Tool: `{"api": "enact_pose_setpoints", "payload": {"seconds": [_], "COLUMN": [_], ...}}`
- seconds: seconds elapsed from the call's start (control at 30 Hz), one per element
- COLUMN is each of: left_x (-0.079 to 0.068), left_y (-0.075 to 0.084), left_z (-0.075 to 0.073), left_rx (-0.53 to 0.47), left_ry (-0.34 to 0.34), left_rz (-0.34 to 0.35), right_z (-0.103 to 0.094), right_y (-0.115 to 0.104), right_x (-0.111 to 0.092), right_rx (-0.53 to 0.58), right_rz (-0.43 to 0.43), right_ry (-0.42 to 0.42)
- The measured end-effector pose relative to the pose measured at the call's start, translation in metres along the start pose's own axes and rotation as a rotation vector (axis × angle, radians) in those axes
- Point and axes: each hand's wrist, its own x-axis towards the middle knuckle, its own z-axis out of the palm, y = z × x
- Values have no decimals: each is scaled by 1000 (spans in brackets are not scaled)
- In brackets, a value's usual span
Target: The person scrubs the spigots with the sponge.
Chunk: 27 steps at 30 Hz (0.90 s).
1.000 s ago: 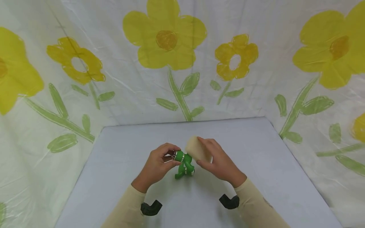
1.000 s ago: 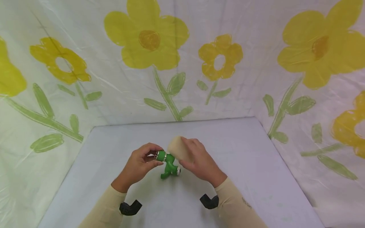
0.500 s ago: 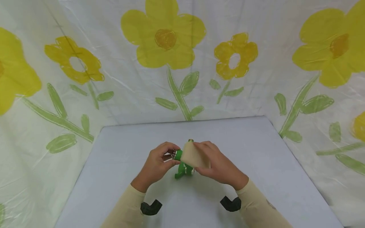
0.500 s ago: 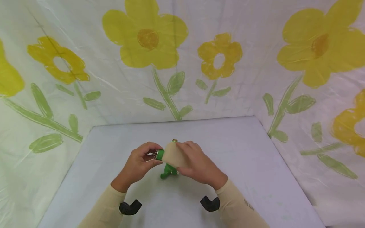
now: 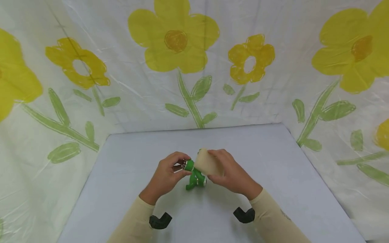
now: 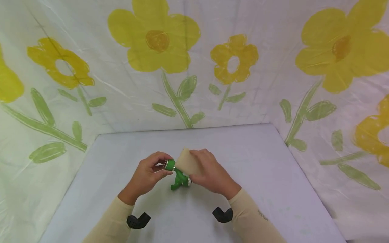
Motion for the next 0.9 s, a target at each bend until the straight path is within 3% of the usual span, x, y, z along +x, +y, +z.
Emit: {"api": "enact_pose_setpoints", "payload": {"seconds": [0.13, 0.27, 0.4, 0.57, 0.7, 0.77, 0.9], "left_x": [-1, -2, -1, 0, 0, 0, -1], "left_y": [-3, -5, -5, -2, -1, -2, -4], "left_z": [-2, -3, -2, 0, 1, 1, 1], "left_rx": [2, -1, -7, -7, 5, 8, 22], "left_ry": [10, 24, 17, -1, -4, -8, -2], "left_rz": [-11, -16, -8, 2, -2, -9, -24], "right_z": [1, 0, 0, -1, 0, 1, 3], "right_y": [-11, -19, -16, -1, 9, 11, 3], "right_x": [-3, -5, 0, 8, 10, 6, -3], "right_rx": [-2, -11, -93, -179, -179, -156, -101], "right_rz": [-71, -151, -154, -77, -20, -13, -76], "right_ry": [-102, -123, -60, 60, 126, 104, -34]}}
